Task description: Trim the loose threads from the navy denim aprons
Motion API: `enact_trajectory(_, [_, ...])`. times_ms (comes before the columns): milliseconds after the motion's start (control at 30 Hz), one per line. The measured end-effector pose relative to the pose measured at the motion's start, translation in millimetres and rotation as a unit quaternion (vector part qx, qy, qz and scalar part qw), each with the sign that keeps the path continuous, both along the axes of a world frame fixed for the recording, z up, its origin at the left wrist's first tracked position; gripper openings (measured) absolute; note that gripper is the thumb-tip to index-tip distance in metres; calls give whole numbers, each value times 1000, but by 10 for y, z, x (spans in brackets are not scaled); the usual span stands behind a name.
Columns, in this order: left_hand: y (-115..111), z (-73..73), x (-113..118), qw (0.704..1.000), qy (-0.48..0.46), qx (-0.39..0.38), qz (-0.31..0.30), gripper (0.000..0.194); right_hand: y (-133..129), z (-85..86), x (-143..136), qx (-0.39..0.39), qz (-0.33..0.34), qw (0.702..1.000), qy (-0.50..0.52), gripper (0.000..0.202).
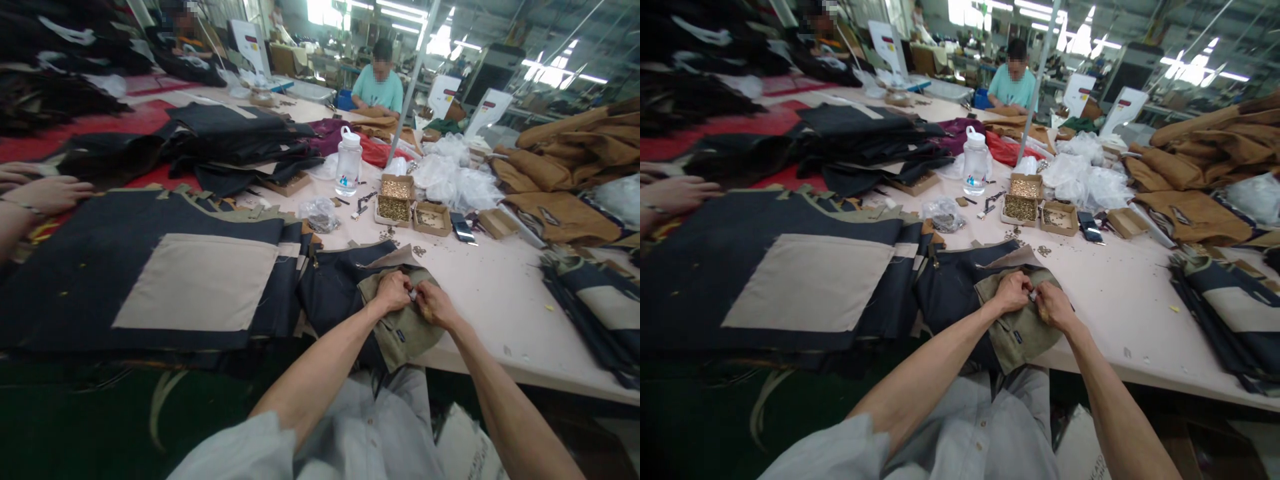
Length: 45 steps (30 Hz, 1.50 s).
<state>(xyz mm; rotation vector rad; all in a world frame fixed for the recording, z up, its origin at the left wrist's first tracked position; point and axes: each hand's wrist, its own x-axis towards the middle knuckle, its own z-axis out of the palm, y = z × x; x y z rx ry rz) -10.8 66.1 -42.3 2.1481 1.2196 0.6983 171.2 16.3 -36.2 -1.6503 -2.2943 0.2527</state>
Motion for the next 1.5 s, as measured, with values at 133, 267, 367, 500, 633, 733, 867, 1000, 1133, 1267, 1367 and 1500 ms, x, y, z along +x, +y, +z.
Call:
enact_trajectory(133, [-10,12,-3,1000,-2,-1,-1,19,14,-10,-13,-9,-9,999,39,8])
enact_trajectory(267, [-14,7,-8,1000,-10,0,-1,21,99,42,-43,-71,-66,991,94,12])
enact_trajectory(367, [-11,-1,-15,1000,-26,2,-2,19,222,120,-28,-146,-123,973,129,11])
enact_trajectory(500, [-5,-5,-32,999,-46,6,1,20,395,217,25,-254,-134,941,178,9])
enact_trajectory(633, [9,10,-46,998,-62,10,6,19,544,259,44,-322,-143,919,178,9])
enact_trajectory(733, [24,35,-52,997,-75,3,7,18,639,277,21,-356,-150,909,155,10])
enact_trajectory(867, [33,56,-48,995,-97,-14,9,22,723,307,-6,-382,-149,907,100,13])
enact_trajectory(1000, [42,64,-22,994,-105,-25,17,24,783,290,21,-370,-143,916,64,14])
enact_trajectory(1133, [51,80,-15,995,-88,-26,28,23,744,241,66,-348,-142,925,51,19])
enact_trajectory(1267, [47,77,-41,996,-79,-11,30,22,391,184,28,-192,-109,973,72,16])
enact_trajectory(1367, [41,50,-42,996,-89,-8,24,22,-18,105,-65,-22,-67,990,120,17])
enact_trajectory(1500, [32,32,-24,996,-82,-12,26,23,-463,66,-126,76,-9,982,171,19])
